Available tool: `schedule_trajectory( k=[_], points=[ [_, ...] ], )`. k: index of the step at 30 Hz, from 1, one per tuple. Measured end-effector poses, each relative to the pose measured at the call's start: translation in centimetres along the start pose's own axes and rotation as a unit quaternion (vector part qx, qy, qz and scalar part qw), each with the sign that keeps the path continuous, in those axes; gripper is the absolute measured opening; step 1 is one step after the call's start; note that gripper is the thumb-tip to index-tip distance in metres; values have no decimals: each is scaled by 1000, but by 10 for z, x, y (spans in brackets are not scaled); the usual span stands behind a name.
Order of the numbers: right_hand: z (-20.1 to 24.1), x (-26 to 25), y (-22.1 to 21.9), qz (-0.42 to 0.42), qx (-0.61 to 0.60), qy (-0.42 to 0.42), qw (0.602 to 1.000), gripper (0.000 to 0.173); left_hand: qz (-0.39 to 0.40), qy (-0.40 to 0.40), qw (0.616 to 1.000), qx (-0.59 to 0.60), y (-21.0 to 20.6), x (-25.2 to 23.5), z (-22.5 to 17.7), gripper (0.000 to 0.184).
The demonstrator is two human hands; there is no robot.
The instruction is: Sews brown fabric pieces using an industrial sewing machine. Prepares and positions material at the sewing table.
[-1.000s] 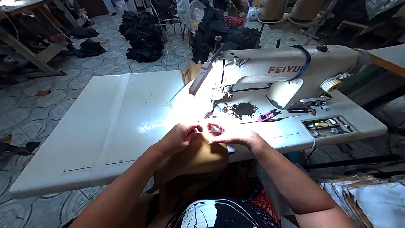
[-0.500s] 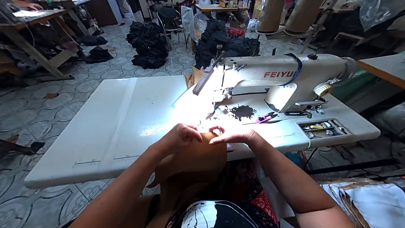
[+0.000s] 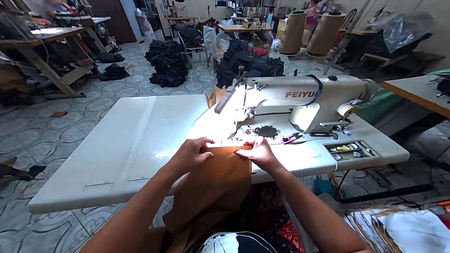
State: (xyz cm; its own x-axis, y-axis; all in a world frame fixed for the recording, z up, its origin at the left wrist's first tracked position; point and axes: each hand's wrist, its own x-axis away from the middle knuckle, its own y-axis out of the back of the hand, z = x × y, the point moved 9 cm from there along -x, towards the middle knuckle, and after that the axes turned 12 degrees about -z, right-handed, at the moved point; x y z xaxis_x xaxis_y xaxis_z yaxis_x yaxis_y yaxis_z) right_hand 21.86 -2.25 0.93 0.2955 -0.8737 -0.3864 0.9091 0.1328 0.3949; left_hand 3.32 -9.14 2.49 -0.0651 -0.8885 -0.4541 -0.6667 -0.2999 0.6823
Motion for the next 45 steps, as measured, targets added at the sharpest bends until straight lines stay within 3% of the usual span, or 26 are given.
schedule_trajectory(
  k=[2, 7, 11, 14, 30, 42, 45],
  points=[
    [-6, 3, 2, -22, -27, -10, 999, 16, -9, 1, 1000, 3, 3, -1, 4, 12],
    [-10, 5, 6, -50, -39, -29, 998, 9, -11, -2, 1000, 15, 5, -2, 4, 11],
    [-11, 4, 11, -83, -28, -19, 996, 32, -15, 11, 999, 33, 7, -4, 4, 9],
    [-10, 3, 13, -97, -8, 0, 995, 29, -14, 13, 999, 34, 7, -6, 6, 11],
    [-12, 3, 13, -104, 25, 5, 994, 21, 21, 72, 997, 25, 0, -3, 21, 11],
    [-9, 3, 10, -99, 33, 3, 995, 23, 20, 76, 996, 32, -1, 0, 25, 11],
    [-7, 8, 12, -117, 13, -2, 993, 24, 19, 36, 999, 16, -2, 3, 20, 12]
  ],
)
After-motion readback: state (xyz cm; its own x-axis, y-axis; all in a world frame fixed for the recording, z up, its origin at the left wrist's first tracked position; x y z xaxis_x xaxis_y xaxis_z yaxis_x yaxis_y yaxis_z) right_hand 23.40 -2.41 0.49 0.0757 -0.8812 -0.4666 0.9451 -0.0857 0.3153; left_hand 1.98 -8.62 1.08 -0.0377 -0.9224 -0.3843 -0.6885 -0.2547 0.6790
